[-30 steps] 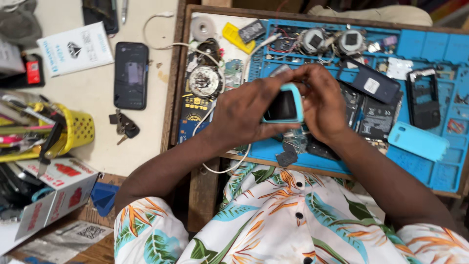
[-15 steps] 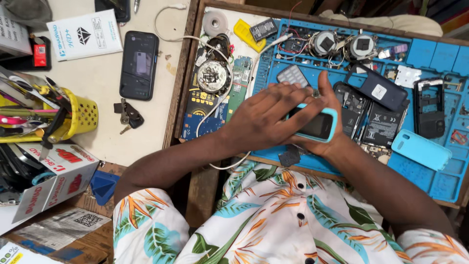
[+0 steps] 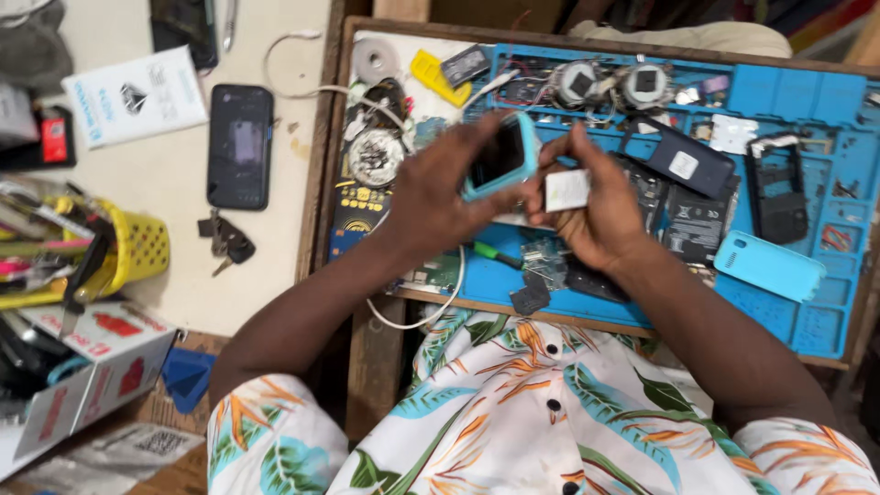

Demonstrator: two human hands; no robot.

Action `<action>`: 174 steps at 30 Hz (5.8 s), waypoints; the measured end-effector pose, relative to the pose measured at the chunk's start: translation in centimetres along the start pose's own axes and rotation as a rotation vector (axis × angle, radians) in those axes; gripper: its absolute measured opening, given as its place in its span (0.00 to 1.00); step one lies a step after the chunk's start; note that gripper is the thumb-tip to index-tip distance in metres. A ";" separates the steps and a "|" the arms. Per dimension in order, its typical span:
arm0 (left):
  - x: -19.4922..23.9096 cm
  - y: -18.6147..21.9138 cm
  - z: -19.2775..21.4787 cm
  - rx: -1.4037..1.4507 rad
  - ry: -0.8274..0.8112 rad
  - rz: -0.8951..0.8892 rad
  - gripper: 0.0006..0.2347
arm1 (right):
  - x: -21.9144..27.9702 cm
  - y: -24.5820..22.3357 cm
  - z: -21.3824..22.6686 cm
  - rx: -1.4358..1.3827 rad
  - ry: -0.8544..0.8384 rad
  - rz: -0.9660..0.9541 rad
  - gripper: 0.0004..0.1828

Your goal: The person disassembles a light blue feature phone using a screwdriver, removes the back cover and battery, and then connects a red wire to the internal circuitry to test the device. The phone screen lights up during the test.

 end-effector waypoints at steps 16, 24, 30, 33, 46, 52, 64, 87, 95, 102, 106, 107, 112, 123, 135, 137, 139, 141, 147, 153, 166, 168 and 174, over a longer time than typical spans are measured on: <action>0.5 -3.8 -2.3 -0.383 -0.373 0.099 0.27 | 8.4 -1.7 -3.2 0.124 -0.368 0.132 0.19; 0.9 -3.7 -2.6 -0.372 -0.405 0.112 0.28 | 17.9 0.2 -6.8 0.661 -0.852 0.175 0.15; 0.2 -3.8 -2.5 -0.376 -0.360 0.097 0.27 | 17.6 -1.7 -7.7 0.731 -0.850 0.199 0.12; 0.3 -3.6 -2.3 -0.387 -0.361 0.085 0.27 | 17.7 -1.7 -7.6 0.743 -0.850 0.204 0.11; 0.0 -4.1 -1.6 -0.390 -0.378 0.141 0.27 | 17.8 -2.2 -8.1 0.793 -0.856 0.183 0.09; 0.3 -4.0 -1.8 -0.384 -0.382 0.138 0.27 | 17.8 -1.3 -8.7 0.781 -0.839 0.174 0.10; 0.3 -4.0 -2.0 -0.403 -0.369 0.115 0.27 | 16.6 -1.2 -10.1 0.792 -0.723 0.201 0.15; 2.1 -4.2 -4.7 1.453 -0.012 0.718 0.35 | 7.2 -3.8 -2.0 0.895 -0.025 0.410 0.25; 3.2 -3.6 -6.9 1.272 -0.169 0.828 0.37 | 7.6 -3.0 -2.4 0.996 -0.310 0.620 0.18; 3.9 -3.8 -7.0 1.343 -0.164 0.869 0.36 | 6.3 -3.0 -2.3 0.783 -0.230 0.307 0.14; 3.6 -3.6 -7.7 1.355 -0.166 0.826 0.37 | 6.9 -3.2 -1.2 0.778 -0.208 0.319 0.18; 3.7 -3.7 -7.8 1.343 -0.171 0.837 0.37 | 7.1 -3.2 -1.1 0.778 -0.203 0.318 0.19; 3.2 -3.4 -7.4 1.310 -0.170 0.795 0.38 | 7.4 -3.4 -3.2 0.953 -0.229 0.379 0.17; 3.8 -3.5 -7.8 1.297 -0.189 0.874 0.35 | 7.1 -3.2 -7.5 1.524 -0.105 0.702 0.17; 4.4 -3.9 -8.4 1.255 -0.182 0.876 0.35 | 7.3 -2.8 -8.0 1.597 0.007 0.814 0.18; 4.4 -3.8 -8.4 1.243 -0.184 0.845 0.36 | 7.3 -2.7 -8.1 1.594 0.024 0.823 0.19; 4.5 -3.8 -8.3 1.254 -0.160 0.863 0.36 | 7.5 -2.8 -8.1 1.594 0.033 0.888 0.16; 4.5 -3.7 -8.1 1.256 -0.138 0.861 0.36 | 7.7 -2.8 -8.1 1.589 0.044 0.929 0.14; 3.8 -3.2 -7.5 1.217 -0.095 0.783 0.37 | 8.1 -2.1 -8.5 1.625 0.133 1.024 0.12; 3.6 -2.7 -7.0 1.199 -0.085 0.688 0.37 | 8.8 -1.2 -9.0 1.602 0.200 1.139 0.12; 3.7 -2.2 -7.0 1.146 -0.044 0.683 0.35 | 8.7 0.3 -7.7 1.591 0.298 1.197 0.15; 3.7 -2.3 -7.1 1.128 -0.033 0.664 0.34 | 8.8 0.8 -7.6 1.624 0.291 1.208 0.17; 3.9 -2.8 -6.8 1.128 0.048 0.648 0.31 | 8.5 2.3 -8.0 1.718 0.215 1.206 0.26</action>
Point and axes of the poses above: each hand's wrist, its own x-axis away from the middle knuckle, its own z-axis out of the back of the hand, y = z × x, the point moved 5 cm from there along -x, towards the middle knuckle, and after that the axes turned 9 degrees about -z, right-handed, at the moved point
